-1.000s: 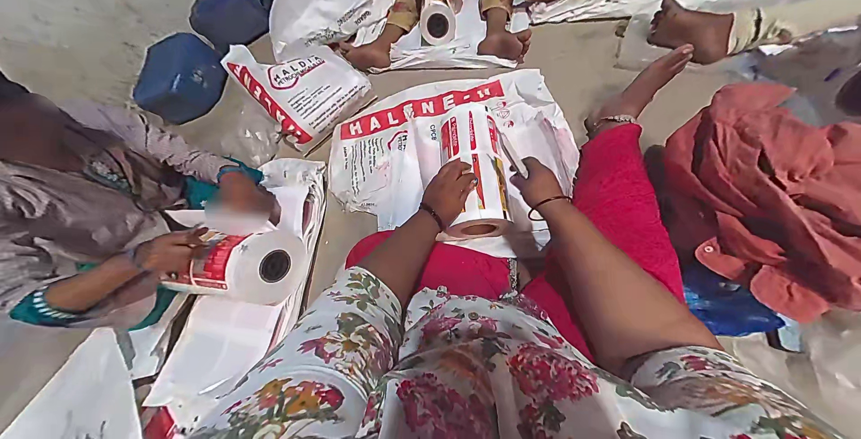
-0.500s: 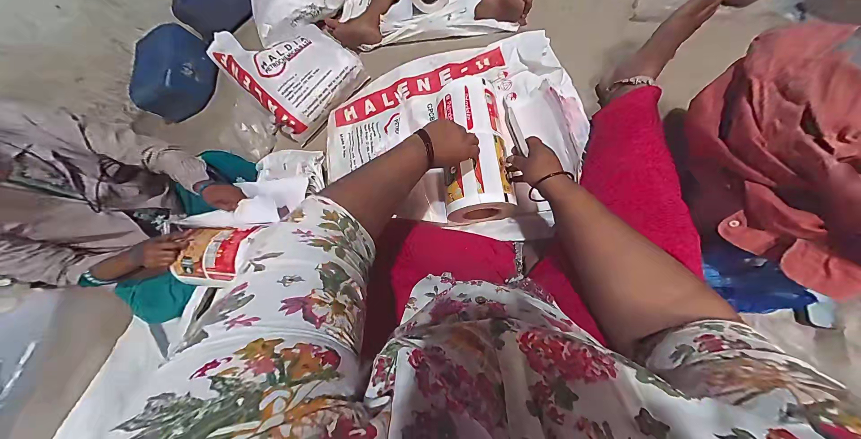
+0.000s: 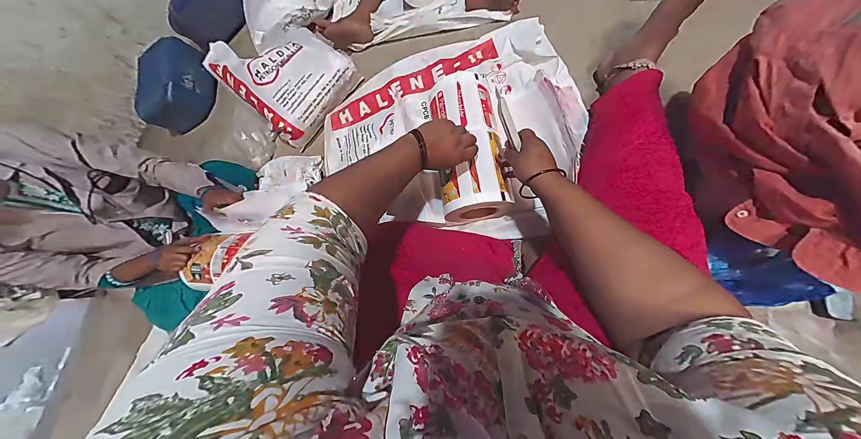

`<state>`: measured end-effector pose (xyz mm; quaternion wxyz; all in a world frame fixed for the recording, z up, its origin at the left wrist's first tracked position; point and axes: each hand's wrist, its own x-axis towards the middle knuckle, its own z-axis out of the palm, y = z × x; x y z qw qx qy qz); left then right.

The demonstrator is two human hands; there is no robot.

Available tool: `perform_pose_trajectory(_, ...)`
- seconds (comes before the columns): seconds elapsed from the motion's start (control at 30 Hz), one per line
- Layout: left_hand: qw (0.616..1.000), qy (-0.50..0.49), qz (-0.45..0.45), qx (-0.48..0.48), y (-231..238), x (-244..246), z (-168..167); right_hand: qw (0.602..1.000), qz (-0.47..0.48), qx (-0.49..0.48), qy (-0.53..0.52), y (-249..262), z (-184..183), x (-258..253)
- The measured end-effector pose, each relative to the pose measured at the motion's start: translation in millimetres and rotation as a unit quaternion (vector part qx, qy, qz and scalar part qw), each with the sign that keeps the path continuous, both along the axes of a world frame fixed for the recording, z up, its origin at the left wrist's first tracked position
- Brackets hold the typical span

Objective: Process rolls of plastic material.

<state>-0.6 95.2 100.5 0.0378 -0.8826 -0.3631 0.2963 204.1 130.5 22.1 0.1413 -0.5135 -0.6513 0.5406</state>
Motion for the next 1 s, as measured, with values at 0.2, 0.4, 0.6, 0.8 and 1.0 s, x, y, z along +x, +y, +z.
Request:
perform_pose_trajectory(0.2, 0.989, -0.095, 0.084, 0.072, 2.7, 16.7, -7.3, 0.994, 0.019, 0.092, -0.056, -20.9, 22.0, -0.4)
perform_pose_trajectory(0.4, 0.898, -0.331, 0.235, 0.167, -4.3, 41.0, -36.6, 0.994, -0.032, 0.084, -0.056, -18.1, 19.8, -4.0)
perform_pose_trajectory(0.6, 0.700, -0.484, 0.512, 0.116, -37.8, 6.5, -79.7, 0.966, -0.104, 0.046, -0.233, 32.3, 6.3, 53.2)
perform_pose_trajectory(0.8, 0.728, -0.229, 0.637, -0.107, -106.3, -75.8, -108.9, 0.922, -0.096, 0.222, -0.303, 21.6, 11.2, 28.7)
perform_pose_trajectory(1.0, 0.747, -0.111, 0.629, -0.186, -119.9, -33.1, -54.9, 0.978, 0.010, 0.048, -0.202, -14.4, -8.1, 4.3)
